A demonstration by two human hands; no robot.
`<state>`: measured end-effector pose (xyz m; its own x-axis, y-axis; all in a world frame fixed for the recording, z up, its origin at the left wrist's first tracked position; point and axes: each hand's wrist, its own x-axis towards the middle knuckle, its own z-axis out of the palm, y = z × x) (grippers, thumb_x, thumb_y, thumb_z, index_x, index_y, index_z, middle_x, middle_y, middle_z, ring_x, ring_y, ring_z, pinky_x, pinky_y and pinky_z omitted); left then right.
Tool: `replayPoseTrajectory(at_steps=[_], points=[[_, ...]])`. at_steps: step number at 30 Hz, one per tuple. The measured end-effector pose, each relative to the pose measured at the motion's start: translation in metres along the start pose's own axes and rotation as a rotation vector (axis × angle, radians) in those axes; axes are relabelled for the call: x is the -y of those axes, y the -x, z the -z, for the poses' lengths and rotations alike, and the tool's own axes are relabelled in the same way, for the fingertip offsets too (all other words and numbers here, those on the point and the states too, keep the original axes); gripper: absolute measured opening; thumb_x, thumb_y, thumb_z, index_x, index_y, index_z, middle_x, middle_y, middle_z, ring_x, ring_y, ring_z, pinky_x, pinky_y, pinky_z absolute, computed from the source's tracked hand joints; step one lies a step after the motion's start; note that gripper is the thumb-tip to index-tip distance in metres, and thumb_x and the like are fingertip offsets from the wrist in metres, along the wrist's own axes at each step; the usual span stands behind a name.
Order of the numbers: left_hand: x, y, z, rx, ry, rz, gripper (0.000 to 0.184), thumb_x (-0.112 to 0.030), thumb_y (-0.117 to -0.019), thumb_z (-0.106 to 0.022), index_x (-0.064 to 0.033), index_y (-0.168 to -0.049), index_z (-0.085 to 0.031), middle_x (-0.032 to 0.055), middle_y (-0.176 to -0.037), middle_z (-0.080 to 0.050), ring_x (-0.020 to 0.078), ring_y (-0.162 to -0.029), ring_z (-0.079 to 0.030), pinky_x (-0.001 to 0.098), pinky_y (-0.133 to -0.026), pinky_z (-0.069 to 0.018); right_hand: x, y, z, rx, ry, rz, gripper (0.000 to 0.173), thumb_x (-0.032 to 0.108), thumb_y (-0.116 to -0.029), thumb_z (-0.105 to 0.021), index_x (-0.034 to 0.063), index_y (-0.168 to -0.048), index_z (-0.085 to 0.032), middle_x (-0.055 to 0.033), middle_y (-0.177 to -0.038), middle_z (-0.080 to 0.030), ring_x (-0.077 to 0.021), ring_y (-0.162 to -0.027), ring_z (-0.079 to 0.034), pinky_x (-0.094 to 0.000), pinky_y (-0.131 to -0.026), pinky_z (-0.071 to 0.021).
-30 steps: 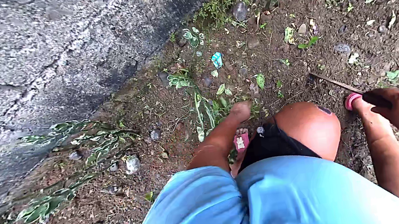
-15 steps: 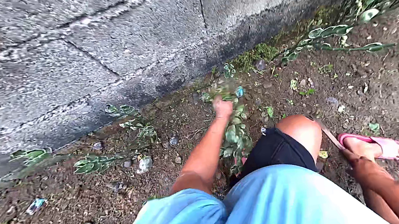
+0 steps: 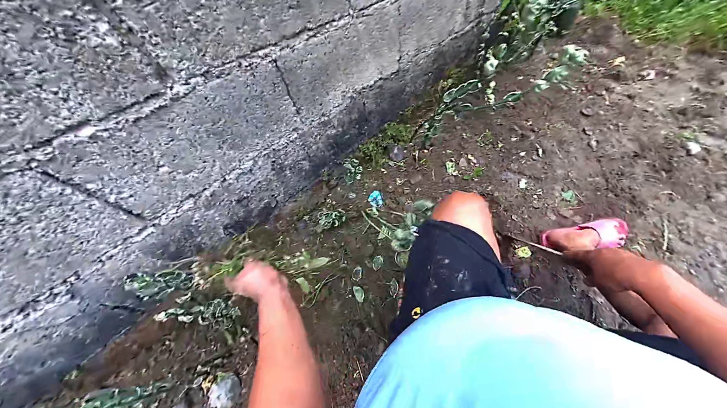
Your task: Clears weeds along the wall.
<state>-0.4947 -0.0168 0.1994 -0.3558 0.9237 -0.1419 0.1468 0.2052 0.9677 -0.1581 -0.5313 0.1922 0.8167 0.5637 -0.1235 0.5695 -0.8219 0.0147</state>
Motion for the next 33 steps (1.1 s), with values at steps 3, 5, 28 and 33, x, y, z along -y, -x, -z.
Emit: replayPoseTrajectory(at_steps=[3, 5, 28, 33], points=[[-0.001, -0.003, -0.006, 0.007, 0.055, -0.011, 0.066, -0.019, -0.104, -0.059, 0.0052, -0.157, -0.029, 0.0235, -0.154, -0.048, 0.0248, -0.142, -0.05, 0.0378, -0.117, -0.0443, 0.029, 0.0, 0.083, 0.672, 0.089, -0.009, 0.055, 0.03, -0.0988, -0.067, 0.0248, -0.151, -0.053, -0.0244, -0.138, -0.062, -0.0486, -0.13, -0.056, -0.0729, -0.105, -0.0415], [-0.002, -0.005, -0.013, 0.007, 0.048, -0.02, 0.068, -0.022, -0.1045, -0.059, 0.006, -0.157, -0.028, 0.0244, -0.155, -0.047, 0.0259, -0.144, -0.049, 0.0386, -0.118, -0.043, 0.033, -0.004, 0.088, 0.699, 0.106, -0.012, 0.058, 0.024, -0.0971, -0.07, 0.0234, -0.152, -0.051, -0.026, -0.137, -0.062, -0.0499, -0.129, -0.056, -0.0733, -0.103, -0.0416], [-0.107, 0.39, -0.292, 1.763, -0.752, -1.25, 0.062, -0.01, -0.0836, -0.083, 0.0053, -0.139, -0.059, 0.0284, -0.14, -0.059, 0.0434, -0.134, -0.055, 0.0568, -0.115, -0.0415, -0.05, -0.065, 0.113, 0.883, -0.124, 0.015, 0.069, 0.019, -0.1002, -0.065, 0.0365, -0.161, -0.036, -0.0291, -0.131, -0.063, -0.0528, -0.12, -0.059, -0.0722, -0.098, -0.0455], [-0.088, 0.373, -0.318, 1.733, -1.15, -1.073, 0.056, -0.009, -0.0903, -0.076, 0.0042, -0.141, -0.057, 0.0284, -0.144, -0.057, 0.0435, -0.137, -0.052, 0.0587, -0.116, -0.0395, -0.065, -0.088, 0.13, 0.957, -0.191, 0.035, 0.066, 0.023, -0.1035, -0.06, 0.0382, -0.161, -0.033, -0.031, -0.131, -0.06, -0.0533, -0.115, -0.061, -0.0712, -0.091, -0.0485]])
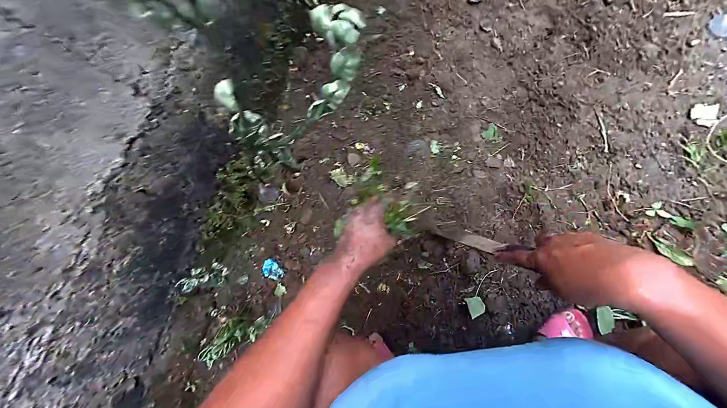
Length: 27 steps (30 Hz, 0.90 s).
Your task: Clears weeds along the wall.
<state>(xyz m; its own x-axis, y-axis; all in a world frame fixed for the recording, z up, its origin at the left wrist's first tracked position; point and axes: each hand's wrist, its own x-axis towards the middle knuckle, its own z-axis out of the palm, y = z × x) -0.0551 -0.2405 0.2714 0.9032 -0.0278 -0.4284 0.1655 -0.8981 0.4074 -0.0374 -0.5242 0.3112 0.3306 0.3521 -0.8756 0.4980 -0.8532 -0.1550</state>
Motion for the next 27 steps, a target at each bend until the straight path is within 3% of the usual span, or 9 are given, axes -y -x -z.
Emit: replayPoseTrajectory(at_steps=[3, 6, 9, 11, 16, 21, 23, 25, 27], points=[[-0.006, 0.01, 0.005, -0.025, 0.012, 0.141, 0.057, -0.014, -0.0924, -0.073, 0.0102, -0.141, -0.054, 0.0333, -0.143, -0.056, 0.0464, -0.139, -0.05, 0.058, -0.118, -0.0364, -0.01, 0.002, 0.008, 0.027, -0.052, 0.012, 0.063, 0.019, -0.1038, -0.058, 0.0345, -0.161, -0.036, -0.0324, -0.138, -0.055, -0.0544, -0.115, -0.06, -0.0708, -0.089, -0.0495], [-0.02, 0.016, 0.006, 0.061, -0.064, 0.118, 0.056, -0.013, -0.0909, -0.071, 0.0179, -0.134, -0.054, 0.0383, -0.136, -0.057, 0.0501, -0.135, -0.053, 0.0578, -0.116, -0.0378, -0.019, 0.011, 0.013, 0.049, -0.113, 0.01, 0.062, 0.012, -0.1034, -0.055, 0.0319, -0.16, -0.039, -0.0334, -0.14, -0.051, -0.0541, -0.115, -0.061, -0.0699, -0.087, -0.0504], [-0.033, 0.005, 0.015, 0.233, -0.175, 0.163, 0.059, -0.013, -0.0926, -0.071, 0.0168, -0.139, -0.051, 0.0373, -0.143, -0.052, 0.0489, -0.14, -0.048, 0.0568, -0.119, -0.0351, -0.029, 0.017, 0.015, 0.069, -0.211, 0.021, 0.061, 0.006, -0.1024, -0.052, 0.0287, -0.158, -0.042, -0.0327, -0.141, -0.051, -0.0534, -0.119, -0.059, -0.0698, -0.089, -0.0499], [-0.04, -0.009, 0.02, 0.275, -0.205, 0.231, 0.062, -0.012, -0.0949, -0.069, 0.0145, -0.146, -0.045, 0.0364, -0.148, -0.049, 0.048, -0.142, -0.046, 0.0575, -0.12, -0.0344, -0.037, 0.019, 0.006, 0.049, -0.298, 0.035, 0.053, 0.007, -0.1019, -0.054, 0.0238, -0.153, -0.051, -0.0312, -0.141, -0.053, -0.0524, -0.12, -0.059, -0.0698, -0.089, -0.0502], [-0.077, -0.053, 0.037, 0.176, -0.216, 0.292, 0.066, -0.013, -0.0974, -0.064, 0.0107, -0.153, -0.036, 0.0365, -0.145, -0.051, 0.0476, -0.139, -0.05, 0.0595, -0.117, -0.0374, -0.041, 0.018, -0.028, -0.018, -0.571, 0.023, 0.045, 0.008, -0.1018, -0.052, 0.0195, -0.144, -0.061, -0.0272, -0.143, -0.055, -0.0486, -0.122, -0.059, -0.0688, -0.094, -0.0496], [-0.176, -0.099, 0.029, 0.094, -0.089, 0.41, 0.063, -0.026, -0.1025, -0.06, 0.0079, -0.152, -0.039, 0.0307, -0.147, -0.053, 0.0408, -0.138, -0.053, 0.0557, -0.115, -0.0418, -0.016, 0.039, -0.066, -0.027, -0.919, -0.027, 0.051, 0.009, -0.1005, -0.055, 0.023, -0.149, -0.055, -0.0289, -0.148, -0.05, -0.0506, -0.125, -0.058, -0.0704, -0.097, -0.0492], [-0.228, -0.099, 0.003, 0.089, 0.185, 0.434, 0.062, -0.027, -0.104, -0.061, 0.005, -0.152, -0.038, 0.0288, -0.137, -0.06, 0.0382, -0.126, -0.062, 0.0543, -0.105, -0.0505, -0.01, 0.063, -0.07, -0.004, -1.02, -0.035, 0.053, 0.014, -0.1018, -0.056, 0.0267, -0.153, -0.051, -0.0274, -0.151, -0.048, -0.0487, -0.131, -0.055, -0.0686, -0.103, -0.0468], [-0.288, -0.078, -0.032, 0.213, 0.588, 0.397, 0.064, -0.026, -0.104, -0.064, -0.0027, -0.155, -0.033, 0.0254, -0.129, -0.063, 0.0345, -0.11, -0.068, 0.0518, -0.091, -0.0584, -0.01, 0.091, -0.078, -0.002, -1.079, -0.032, 0.051, 0.021, -0.1038, -0.055, 0.0273, -0.154, -0.049, -0.0256, -0.149, -0.052, -0.0465, -0.135, -0.053, -0.0676, -0.107, -0.0444], [-0.36, -0.035, -0.048, 0.505, 0.831, 0.291, 0.074, -0.018, -0.0999, -0.068, -0.0099, -0.16, -0.027, 0.0232, -0.139, -0.059, 0.033, -0.117, -0.065, 0.0516, -0.095, -0.0576, -0.02, 0.13, -0.081, -0.046, -1.078, -0.041, 0.049, 0.026, -0.1045, -0.054, 0.023, -0.153, -0.051, -0.0237, -0.145, -0.058, -0.0449, -0.134, -0.055, -0.0675, -0.109, -0.0435]])
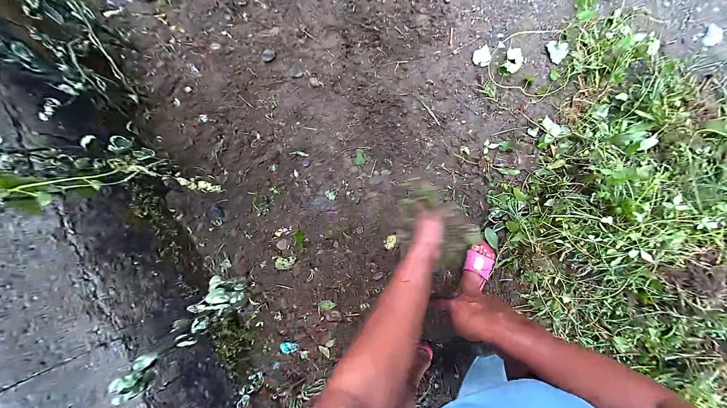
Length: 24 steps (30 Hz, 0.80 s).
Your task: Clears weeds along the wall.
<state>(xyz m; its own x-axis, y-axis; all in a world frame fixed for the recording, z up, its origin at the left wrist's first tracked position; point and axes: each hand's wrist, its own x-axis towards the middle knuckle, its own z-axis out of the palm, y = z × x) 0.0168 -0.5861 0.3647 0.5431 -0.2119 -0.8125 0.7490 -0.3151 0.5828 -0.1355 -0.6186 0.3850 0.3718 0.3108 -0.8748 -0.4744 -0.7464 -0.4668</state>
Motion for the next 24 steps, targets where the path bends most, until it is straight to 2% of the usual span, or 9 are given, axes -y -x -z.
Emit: replayPoseTrajectory(at_steps=[5, 9, 12, 14, 16, 18, 20, 22, 24], points=[[-0.073, 0.145, -0.12, 0.572, -0.163, -0.069, 0.07, -0.011, -0.0966, -0.071, -0.012, -0.16, -0.039, 0.0228, -0.168, -0.024, 0.0371, -0.15, -0.036, 0.0571, -0.115, -0.0427, 0.025, 0.149, 0.074, 0.177, 0.15, -0.056, 0.046, 0.016, -0.1093, -0.045, -0.008, -0.148, -0.047, -0.0317, -0.153, -0.046, -0.0474, -0.144, -0.043, -0.0623, -0.12, -0.0302], [-0.129, 0.189, -0.167, 0.765, -0.053, -0.035, 0.06, 0.003, -0.1019, -0.053, -0.0126, -0.159, -0.04, 0.0194, -0.167, -0.026, 0.0366, -0.147, -0.04, 0.0603, -0.107, -0.0468, 0.031, 0.202, 0.087, 0.061, -0.003, -0.109, 0.047, 0.023, -0.1079, -0.05, -0.0053, -0.145, -0.052, -0.0271, -0.152, -0.049, -0.0411, -0.145, -0.044, -0.0577, -0.12, -0.0299], [-0.168, 0.207, -0.19, 0.798, -0.034, -0.031, 0.057, 0.005, -0.1045, -0.046, -0.0095, -0.159, -0.035, 0.0204, -0.161, -0.036, 0.0339, -0.132, -0.054, 0.0537, -0.095, -0.0547, -0.019, 0.205, 0.076, -0.074, -0.037, 0.11, 0.048, 0.027, -0.1073, -0.049, -0.0075, -0.139, -0.056, -0.0314, -0.138, -0.059, -0.046, -0.13, -0.057, -0.0609, -0.11, -0.0414], [-0.182, 0.209, -0.201, 0.713, -0.374, -0.174, 0.057, 0.002, -0.1035, -0.053, -0.0008, -0.157, -0.035, 0.0216, -0.16, -0.041, 0.0302, -0.134, -0.056, 0.0453, -0.101, -0.0558, -0.031, 0.218, 0.082, -0.049, -0.11, 0.033, 0.047, 0.026, -0.1099, -0.045, -0.003, -0.147, -0.05, -0.0306, -0.143, -0.057, -0.0467, -0.133, -0.054, -0.0615, -0.113, -0.039], [-0.191, 0.204, -0.215, 0.626, -0.936, -0.371, 0.059, -0.004, -0.1004, -0.057, -0.0012, -0.156, -0.04, 0.0211, -0.17, -0.023, 0.0354, -0.148, -0.042, 0.047, -0.116, -0.0441, -0.047, 0.217, 0.078, -0.089, -0.201, -0.076, 0.048, 0.029, -0.1099, -0.047, 0.0091, -0.153, -0.048, -0.0239, -0.147, -0.056, -0.0422, -0.138, -0.053, -0.061, -0.116, -0.037], [-0.192, 0.207, -0.24, 0.656, -1.273, -0.384, 0.072, -0.004, -0.0984, -0.059, -0.0075, -0.164, -0.029, 0.026, -0.172, -0.004, 0.0439, -0.148, -0.04, 0.0527, -0.114, -0.0458, -0.086, 0.201, 0.054, -0.196, -0.264, -0.012, 0.05, 0.033, -0.1038, -0.057, 0.0142, -0.15, -0.054, -0.024, -0.138, -0.063, -0.0439, -0.129, -0.06, -0.066, -0.109, -0.0438], [-0.193, 0.222, -0.269, 0.743, -1.44, -0.404, 0.076, -0.003, -0.0948, -0.064, -0.0034, -0.162, -0.029, 0.0295, -0.17, -0.013, 0.0471, -0.144, -0.044, 0.0565, -0.11, -0.0489, -0.101, 0.222, 0.064, -0.18, -0.31, 0.101, 0.053, 0.035, -0.1049, -0.055, 0.0101, -0.151, -0.051, -0.0269, -0.14, -0.061, -0.0461, -0.129, -0.059, -0.0669, -0.107, -0.0433], [-0.199, 0.245, -0.297, 0.904, -1.531, -0.53, 0.069, -0.005, -0.0941, -0.068, -0.0013, -0.157, -0.039, 0.0228, -0.164, -0.035, 0.0418, -0.149, -0.039, 0.0547, -0.116, -0.0425, -0.106, 0.255, 0.073, -0.321, -0.155, 0.288, 0.049, 0.031, -0.1051, -0.051, -0.0038, -0.139, -0.059, -0.0323, -0.124, -0.068, -0.0479, -0.11, -0.069, -0.065, -0.089, -0.0551], [-0.209, 0.269, -0.32, 1.083, -1.449, -0.726, 0.06, -0.003, -0.0953, -0.066, -0.0059, -0.153, -0.049, 0.0173, -0.165, -0.037, 0.0357, -0.153, -0.035, 0.05, -0.122, -0.0363, -0.048, 0.325, 0.12, 0.008, 0.019, -0.052, 0.048, 0.019, -0.1125, -0.041, 0.0049, -0.158, -0.037, -0.0187, -0.159, -0.044, -0.0334, -0.147, -0.044, -0.051, -0.123, -0.0327]])
